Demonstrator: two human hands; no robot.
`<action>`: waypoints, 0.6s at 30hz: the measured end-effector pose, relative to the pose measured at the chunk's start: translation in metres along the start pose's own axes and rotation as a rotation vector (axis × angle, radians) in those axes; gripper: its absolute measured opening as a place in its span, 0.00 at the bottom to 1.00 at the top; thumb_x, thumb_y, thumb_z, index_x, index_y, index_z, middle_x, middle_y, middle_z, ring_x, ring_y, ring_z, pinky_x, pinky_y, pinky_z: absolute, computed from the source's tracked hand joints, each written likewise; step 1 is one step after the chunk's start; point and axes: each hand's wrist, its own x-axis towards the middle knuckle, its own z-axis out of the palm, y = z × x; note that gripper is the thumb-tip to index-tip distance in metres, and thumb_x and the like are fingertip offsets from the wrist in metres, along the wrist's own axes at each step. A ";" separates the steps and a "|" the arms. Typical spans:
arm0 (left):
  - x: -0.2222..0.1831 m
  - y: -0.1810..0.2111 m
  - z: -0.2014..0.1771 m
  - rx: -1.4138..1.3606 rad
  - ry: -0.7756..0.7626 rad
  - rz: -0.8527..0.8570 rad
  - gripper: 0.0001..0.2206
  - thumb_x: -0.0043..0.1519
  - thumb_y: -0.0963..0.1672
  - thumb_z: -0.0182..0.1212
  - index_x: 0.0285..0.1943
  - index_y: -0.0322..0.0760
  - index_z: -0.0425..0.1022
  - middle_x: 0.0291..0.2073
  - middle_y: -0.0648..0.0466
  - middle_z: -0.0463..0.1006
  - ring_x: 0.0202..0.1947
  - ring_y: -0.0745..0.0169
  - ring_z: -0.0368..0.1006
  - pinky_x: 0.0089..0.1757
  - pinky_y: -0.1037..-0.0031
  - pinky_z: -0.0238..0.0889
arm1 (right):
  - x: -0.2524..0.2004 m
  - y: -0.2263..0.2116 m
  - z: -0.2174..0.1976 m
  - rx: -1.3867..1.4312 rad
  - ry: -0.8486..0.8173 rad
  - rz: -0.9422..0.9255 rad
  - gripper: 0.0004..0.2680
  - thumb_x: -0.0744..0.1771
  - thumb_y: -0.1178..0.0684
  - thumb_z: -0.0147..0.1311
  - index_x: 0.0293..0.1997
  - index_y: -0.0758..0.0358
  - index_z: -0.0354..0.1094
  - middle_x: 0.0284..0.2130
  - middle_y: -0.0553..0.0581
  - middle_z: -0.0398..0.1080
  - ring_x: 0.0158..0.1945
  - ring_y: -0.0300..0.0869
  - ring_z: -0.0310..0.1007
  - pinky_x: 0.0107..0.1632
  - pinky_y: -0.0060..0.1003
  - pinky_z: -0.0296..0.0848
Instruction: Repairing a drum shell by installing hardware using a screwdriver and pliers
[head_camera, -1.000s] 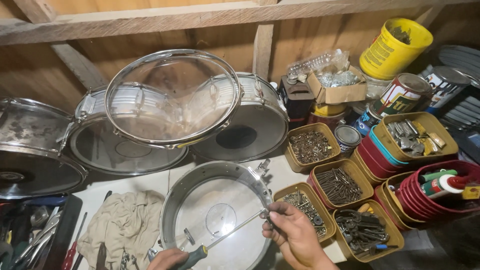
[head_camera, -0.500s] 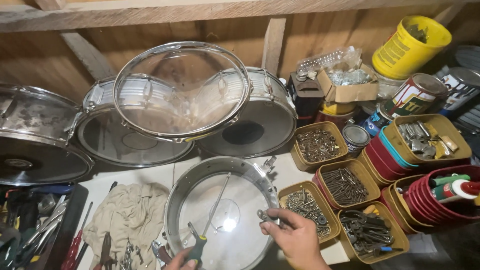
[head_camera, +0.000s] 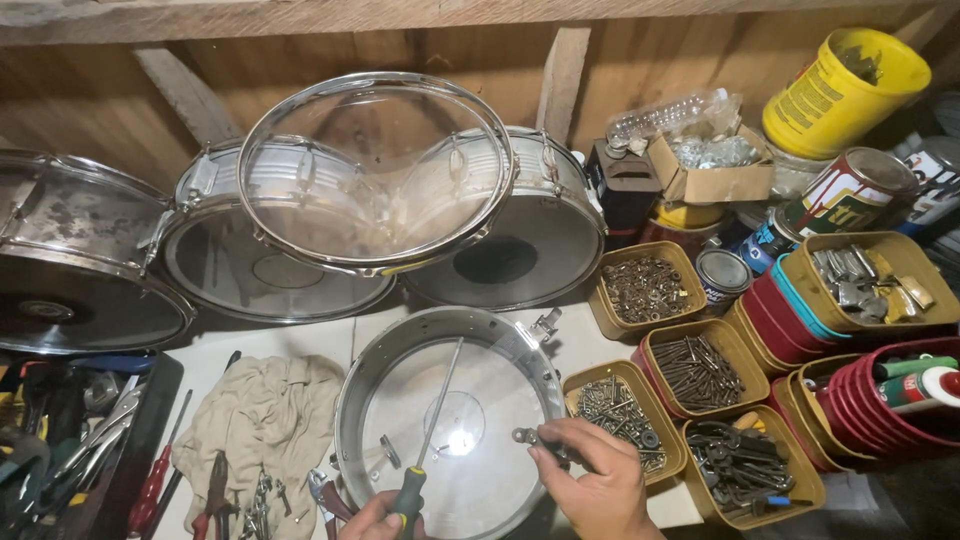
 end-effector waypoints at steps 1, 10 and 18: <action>0.004 -0.005 -0.004 -0.001 0.000 -0.001 0.20 0.55 0.41 0.59 0.51 0.13 0.80 0.29 0.20 0.81 0.24 0.32 0.76 0.33 0.62 0.64 | 0.002 -0.003 0.000 0.000 -0.001 0.000 0.08 0.59 0.57 0.67 0.39 0.67 0.79 0.34 0.61 0.83 0.36 0.41 0.85 0.38 0.27 0.88; -0.049 0.044 0.066 0.208 0.311 0.010 0.20 0.51 0.41 0.56 0.43 0.19 0.90 0.26 0.29 0.87 0.30 0.40 0.83 0.37 0.69 0.69 | 0.003 0.011 -0.001 0.026 -0.125 0.284 0.09 0.60 0.58 0.66 0.42 0.64 0.81 0.36 0.60 0.85 0.37 0.44 0.88 0.40 0.31 0.92; -0.045 0.041 0.067 0.451 0.258 0.009 0.13 0.56 0.38 0.63 0.49 0.43 0.80 0.27 0.53 0.81 0.16 0.63 0.71 0.23 0.75 0.66 | 0.007 0.011 0.027 0.337 -0.228 1.125 0.15 0.61 0.68 0.65 0.52 0.84 0.77 0.33 0.80 0.83 0.30 0.58 0.82 0.43 0.45 0.84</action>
